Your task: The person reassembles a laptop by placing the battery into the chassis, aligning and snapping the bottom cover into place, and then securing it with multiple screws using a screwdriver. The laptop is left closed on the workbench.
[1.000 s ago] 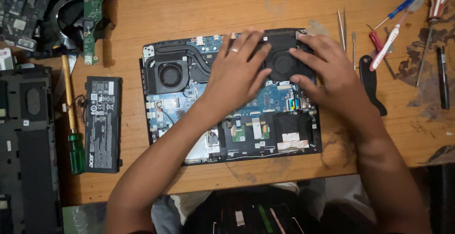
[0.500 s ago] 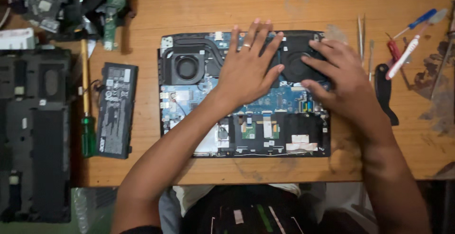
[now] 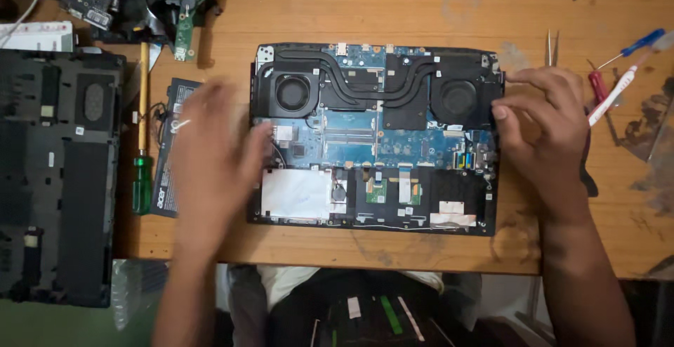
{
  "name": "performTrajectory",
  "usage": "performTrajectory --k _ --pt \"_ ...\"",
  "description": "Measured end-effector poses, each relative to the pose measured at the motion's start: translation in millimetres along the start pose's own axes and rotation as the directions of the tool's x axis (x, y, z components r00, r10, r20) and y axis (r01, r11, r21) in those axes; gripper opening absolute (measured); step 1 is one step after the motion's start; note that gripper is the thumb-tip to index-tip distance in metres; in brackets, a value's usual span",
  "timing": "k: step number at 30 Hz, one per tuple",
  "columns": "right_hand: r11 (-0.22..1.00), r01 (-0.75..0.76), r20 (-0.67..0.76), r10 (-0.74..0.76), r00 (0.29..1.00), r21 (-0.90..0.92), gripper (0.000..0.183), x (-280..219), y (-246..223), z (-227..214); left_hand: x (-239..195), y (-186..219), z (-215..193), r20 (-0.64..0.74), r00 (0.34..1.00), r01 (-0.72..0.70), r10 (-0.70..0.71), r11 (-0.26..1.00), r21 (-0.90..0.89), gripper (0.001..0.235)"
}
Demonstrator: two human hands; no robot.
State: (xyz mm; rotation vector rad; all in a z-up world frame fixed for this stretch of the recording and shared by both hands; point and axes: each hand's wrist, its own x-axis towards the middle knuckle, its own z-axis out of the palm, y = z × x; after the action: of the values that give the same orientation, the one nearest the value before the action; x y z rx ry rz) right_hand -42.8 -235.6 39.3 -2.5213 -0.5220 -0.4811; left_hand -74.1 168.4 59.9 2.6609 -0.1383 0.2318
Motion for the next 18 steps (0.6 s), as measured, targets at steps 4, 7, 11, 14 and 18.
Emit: performTrajectory --k 4,7,11,14,18 --pt "1.000 -0.018 -0.037 0.018 0.999 -0.007 0.009 -2 7 0 -51 -39 -11 -0.072 0.968 0.252 -0.241 0.927 0.277 0.059" --pt "0.998 -0.048 -0.052 0.049 0.997 0.029 0.007 -4 14 0 -76 -59 -7 -0.073 0.970 0.244 -0.234 0.903 0.354 0.063" --pt "0.999 -0.045 -0.067 0.044 0.997 -0.004 0.007 -4 19 1 -90 -72 5 -0.122 0.972 0.232 -0.201 0.907 0.350 0.061" --pt "0.999 -0.037 -0.089 0.037 0.995 -0.007 0.008 -4 21 0 -92 -76 10 -0.177 0.952 0.293 -0.250 0.912 0.288 0.060" --pt "0.995 -0.067 -0.124 0.075 0.989 0.069 0.005 -5 25 0 -97 -77 14 -0.271 0.928 0.309 -0.254 0.933 0.183 0.061"
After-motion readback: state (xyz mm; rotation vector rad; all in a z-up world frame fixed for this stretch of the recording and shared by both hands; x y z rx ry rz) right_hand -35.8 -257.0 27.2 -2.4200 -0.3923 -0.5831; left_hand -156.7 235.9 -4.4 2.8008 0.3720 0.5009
